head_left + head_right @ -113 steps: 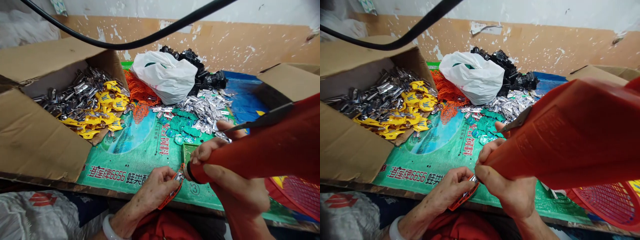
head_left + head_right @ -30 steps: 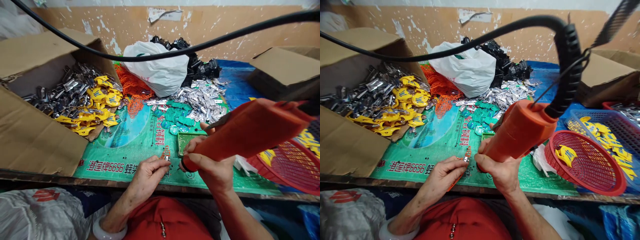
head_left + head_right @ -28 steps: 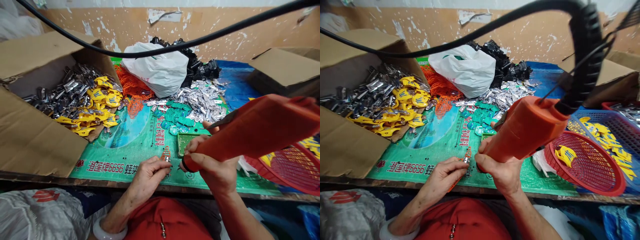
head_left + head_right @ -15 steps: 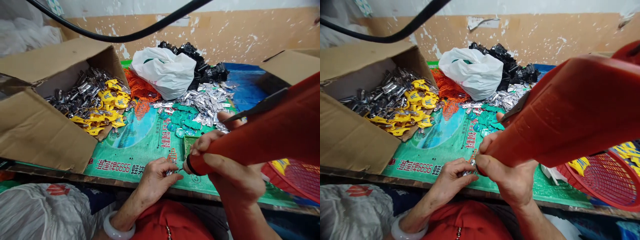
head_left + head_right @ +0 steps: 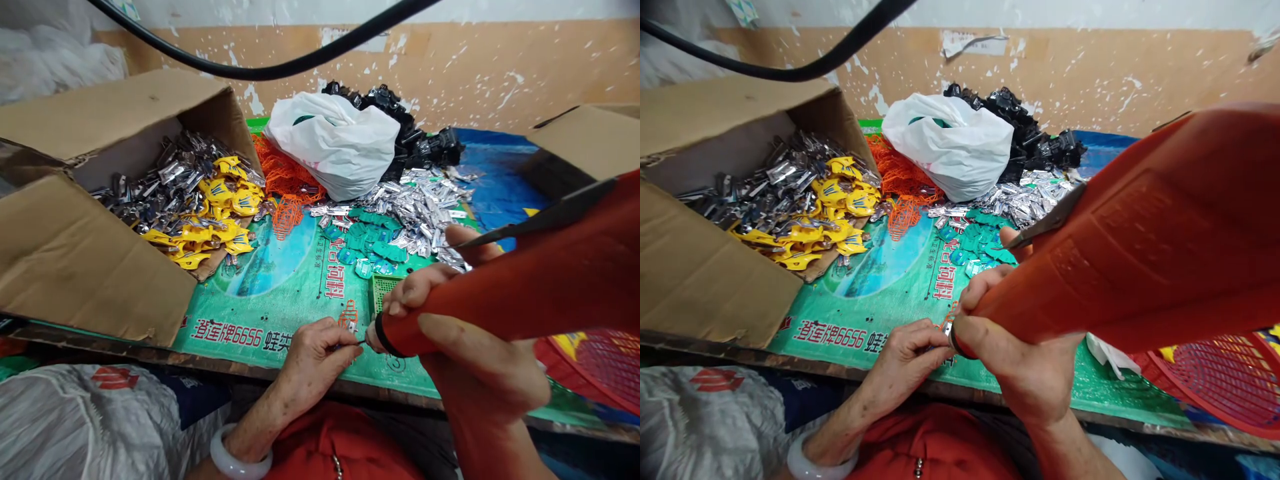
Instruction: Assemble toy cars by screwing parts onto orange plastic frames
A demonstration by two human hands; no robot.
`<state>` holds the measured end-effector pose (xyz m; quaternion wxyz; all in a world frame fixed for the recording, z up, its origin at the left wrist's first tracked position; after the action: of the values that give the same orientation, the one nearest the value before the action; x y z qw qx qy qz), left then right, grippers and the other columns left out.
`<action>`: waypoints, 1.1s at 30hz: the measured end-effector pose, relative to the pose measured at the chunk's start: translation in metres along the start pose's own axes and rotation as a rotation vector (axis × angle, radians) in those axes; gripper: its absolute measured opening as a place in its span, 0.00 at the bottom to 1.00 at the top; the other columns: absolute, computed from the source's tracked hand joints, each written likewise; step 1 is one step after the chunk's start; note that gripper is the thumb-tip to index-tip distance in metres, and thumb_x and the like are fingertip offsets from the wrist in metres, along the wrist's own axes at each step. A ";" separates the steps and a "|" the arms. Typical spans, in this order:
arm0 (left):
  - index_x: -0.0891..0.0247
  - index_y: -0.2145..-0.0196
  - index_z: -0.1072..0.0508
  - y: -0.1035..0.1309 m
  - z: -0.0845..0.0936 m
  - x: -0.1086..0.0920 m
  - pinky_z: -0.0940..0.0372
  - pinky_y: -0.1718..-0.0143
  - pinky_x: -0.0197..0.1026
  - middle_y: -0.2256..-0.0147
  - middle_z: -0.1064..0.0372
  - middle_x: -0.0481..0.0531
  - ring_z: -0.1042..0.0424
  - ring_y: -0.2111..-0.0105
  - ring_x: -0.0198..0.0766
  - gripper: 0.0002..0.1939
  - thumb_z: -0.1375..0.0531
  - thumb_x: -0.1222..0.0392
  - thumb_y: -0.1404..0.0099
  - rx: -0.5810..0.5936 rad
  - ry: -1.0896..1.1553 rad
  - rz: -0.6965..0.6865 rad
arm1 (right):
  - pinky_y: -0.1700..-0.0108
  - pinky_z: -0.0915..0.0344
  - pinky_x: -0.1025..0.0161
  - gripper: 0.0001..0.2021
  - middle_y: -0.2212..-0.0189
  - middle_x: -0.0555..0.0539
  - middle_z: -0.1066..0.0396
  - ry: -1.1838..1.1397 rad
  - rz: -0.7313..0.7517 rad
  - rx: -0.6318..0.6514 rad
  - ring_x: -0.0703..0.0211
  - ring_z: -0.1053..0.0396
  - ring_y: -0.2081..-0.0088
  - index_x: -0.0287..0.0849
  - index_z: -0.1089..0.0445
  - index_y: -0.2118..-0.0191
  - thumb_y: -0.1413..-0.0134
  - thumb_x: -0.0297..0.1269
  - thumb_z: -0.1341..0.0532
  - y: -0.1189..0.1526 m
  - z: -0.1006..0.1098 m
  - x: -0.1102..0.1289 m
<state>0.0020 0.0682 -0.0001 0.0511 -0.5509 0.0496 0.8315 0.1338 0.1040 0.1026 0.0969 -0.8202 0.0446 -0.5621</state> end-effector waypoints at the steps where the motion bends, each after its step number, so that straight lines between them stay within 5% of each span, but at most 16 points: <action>1: 0.62 0.71 0.20 0.000 0.000 0.000 0.42 0.69 0.37 0.76 0.33 0.47 0.34 0.73 0.34 0.06 0.38 0.66 0.39 0.004 0.007 -0.001 | 0.70 0.28 0.55 0.31 0.74 0.54 0.30 -0.001 0.000 -0.001 0.58 0.30 0.74 0.55 0.36 0.48 0.60 0.27 0.32 0.000 0.000 0.000; 18: 0.63 0.71 0.21 -0.001 -0.003 0.001 0.41 0.66 0.38 0.73 0.32 0.49 0.34 0.70 0.36 0.09 0.41 0.64 0.37 0.070 0.106 0.002 | 0.68 0.29 0.57 0.22 0.73 0.54 0.30 -0.014 0.001 0.044 0.60 0.31 0.73 0.53 0.32 0.54 0.57 0.36 0.29 0.003 -0.005 0.000; 26: 0.62 0.76 0.24 -0.002 -0.002 -0.002 0.42 0.67 0.37 0.76 0.36 0.46 0.34 0.72 0.35 0.08 0.40 0.65 0.40 0.074 0.137 -0.021 | 0.70 0.32 0.57 0.32 0.73 0.54 0.30 -0.083 -0.005 0.303 0.59 0.31 0.75 0.58 0.39 0.45 0.58 0.38 0.29 -0.003 -0.015 -0.007; 33: 0.62 0.68 0.20 0.000 0.000 0.006 0.42 0.68 0.38 0.74 0.32 0.48 0.34 0.71 0.36 0.05 0.38 0.64 0.42 0.036 0.117 0.036 | 0.70 0.31 0.57 0.32 0.73 0.53 0.31 -0.046 0.009 0.169 0.59 0.32 0.74 0.55 0.38 0.46 0.58 0.39 0.28 -0.003 -0.009 -0.003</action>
<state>-0.0005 0.0686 -0.0055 0.0430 -0.5965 0.0776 0.7977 0.1243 0.1066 0.1033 0.1695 -0.8214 -0.0016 -0.5446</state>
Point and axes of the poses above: each hand's wrist, its own y-axis away from the middle knuckle, its own z-axis out of the back of the hand, x = y × z, the point moved 9 cm from there along -y, towards the middle knuckle
